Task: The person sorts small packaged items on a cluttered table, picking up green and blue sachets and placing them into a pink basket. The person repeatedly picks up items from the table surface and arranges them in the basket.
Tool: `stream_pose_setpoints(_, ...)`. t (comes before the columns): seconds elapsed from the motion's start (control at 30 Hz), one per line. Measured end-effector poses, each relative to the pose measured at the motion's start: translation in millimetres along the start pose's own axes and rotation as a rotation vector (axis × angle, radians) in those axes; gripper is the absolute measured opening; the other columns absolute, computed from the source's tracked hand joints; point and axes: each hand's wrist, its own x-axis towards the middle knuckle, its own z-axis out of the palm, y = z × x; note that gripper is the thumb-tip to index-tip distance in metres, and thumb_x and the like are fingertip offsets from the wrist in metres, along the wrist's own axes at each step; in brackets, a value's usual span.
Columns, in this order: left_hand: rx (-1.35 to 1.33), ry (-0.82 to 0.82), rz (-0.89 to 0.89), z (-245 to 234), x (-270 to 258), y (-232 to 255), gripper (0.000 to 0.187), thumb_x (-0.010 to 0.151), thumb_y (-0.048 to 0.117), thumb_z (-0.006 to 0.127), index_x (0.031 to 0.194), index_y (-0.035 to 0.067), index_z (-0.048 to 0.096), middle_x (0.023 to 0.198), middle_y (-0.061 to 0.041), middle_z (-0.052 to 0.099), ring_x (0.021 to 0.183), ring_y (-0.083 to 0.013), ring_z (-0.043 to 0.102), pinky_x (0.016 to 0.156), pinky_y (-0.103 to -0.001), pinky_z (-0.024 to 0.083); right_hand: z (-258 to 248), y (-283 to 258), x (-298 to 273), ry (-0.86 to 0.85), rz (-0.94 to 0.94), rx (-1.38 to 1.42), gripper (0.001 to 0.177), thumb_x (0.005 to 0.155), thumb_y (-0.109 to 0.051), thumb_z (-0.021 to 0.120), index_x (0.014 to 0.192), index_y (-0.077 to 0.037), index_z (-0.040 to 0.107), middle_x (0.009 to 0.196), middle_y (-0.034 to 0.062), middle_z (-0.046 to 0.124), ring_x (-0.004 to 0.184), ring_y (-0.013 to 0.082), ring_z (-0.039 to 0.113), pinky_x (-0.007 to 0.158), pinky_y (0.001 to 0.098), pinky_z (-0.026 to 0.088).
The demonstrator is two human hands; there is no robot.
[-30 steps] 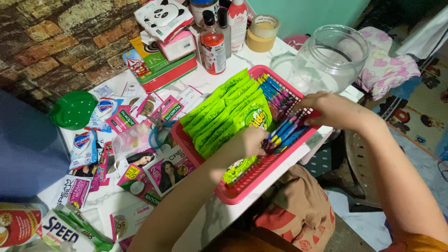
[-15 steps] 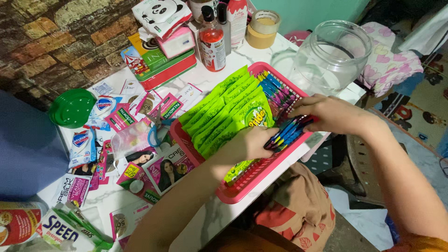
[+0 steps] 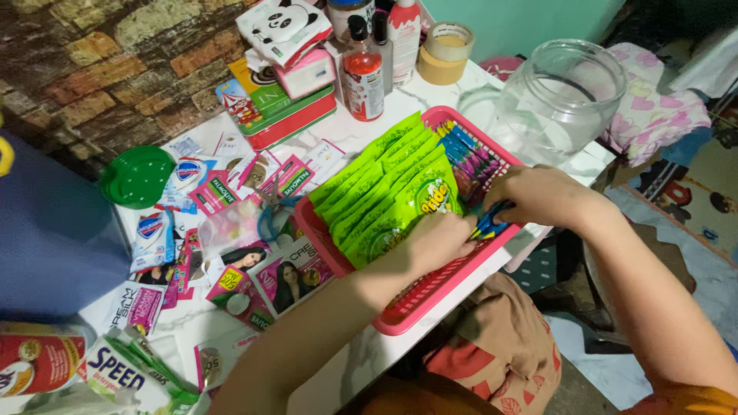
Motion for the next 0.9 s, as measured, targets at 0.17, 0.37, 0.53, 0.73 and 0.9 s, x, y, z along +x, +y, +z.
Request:
stream_pose_setpoints(0.17, -0.14, 0.026, 0.066, -39.7, -15.8, -4.0, 0.032, 0.082, 0.027, 0.078, 0.106, 0.007, 0.075, 0.09, -0.017, 0.074, 0.085, -0.0348, 0.072, 0.077, -0.044, 0.057, -6.1, -16.3, -4.5, 0.095, -0.058, 0.037, 0.035, 0.079, -0.026, 0.075, 0.114, -0.02, 0.075, 0.112, 0.0026, 0.074, 0.105, 0.0261, 0.07, 0.09, 0.0405, 0.054)
stream_pose_setpoints(0.37, -0.201, 0.608, -0.042, -111.4, -76.3, -19.7, 0.012, 0.089, 0.021, 0.074, 0.095, 0.013, 0.081, 0.086, -0.007, 0.076, 0.07, -0.022, 0.072, 0.06, -0.035, 0.053, -4.7, -54.5, -21.3, 0.481, -0.239, 0.341, 0.028, 0.086, -0.026, 0.07, 0.109, -0.01, 0.075, 0.104, 0.0124, 0.076, 0.095, 0.0298, 0.072, 0.085, 0.0399, 0.056)
stream_pose_setpoints(0.53, 0.112, 0.835, -0.618, -156.7, -113.0, -35.9, 0.046, 0.09, 0.039, 0.086, 0.069, 0.003, 0.065, 0.061, -0.015, 0.061, 0.055, -0.0297, 0.057, 0.058, -0.039, 0.048, 8.9, -108.4, 3.6, 0.094, -0.11, 0.377, 0.03, 0.09, -0.03, 0.068, 0.117, -0.017, 0.072, 0.102, 0.0111, 0.079, 0.094, 0.028, 0.075, 0.085, 0.0376, 0.057)
stream_pose_setpoints(0.73, 0.031, 0.815, -0.201, -166.1, -130.8, -76.5, 0.02, 0.092, 0.03, 0.072, 0.095, 0.012, 0.079, 0.087, -0.009, 0.075, 0.08, -0.0261, 0.072, 0.074, -0.041, 0.056, -7.1, -127.9, 21.5, 0.625, -0.312, 0.242, 0.026, 0.085, -0.018, 0.069, 0.11, -0.009, 0.072, 0.104, 0.0136, 0.072, 0.097, 0.0352, 0.067, 0.079, 0.0459, 0.054)
stream_pose_setpoints(0.9, -0.039, 0.574, -0.438, -155.5, -132.2, -76.2, 0.027, 0.088, 0.039, 0.071, 0.101, 0.017, 0.08, 0.089, -0.01, 0.077, 0.084, -0.0274, 0.076, 0.072, -0.04, 0.057, -13.6, -144.6, 88.3, 0.784, -0.354, 0.16, 0.016, 0.087, -0.013, 0.07, 0.103, -0.01, 0.073, 0.1, 0.0094, 0.07, 0.099, 0.0339, 0.066, 0.086, 0.0456, 0.054)
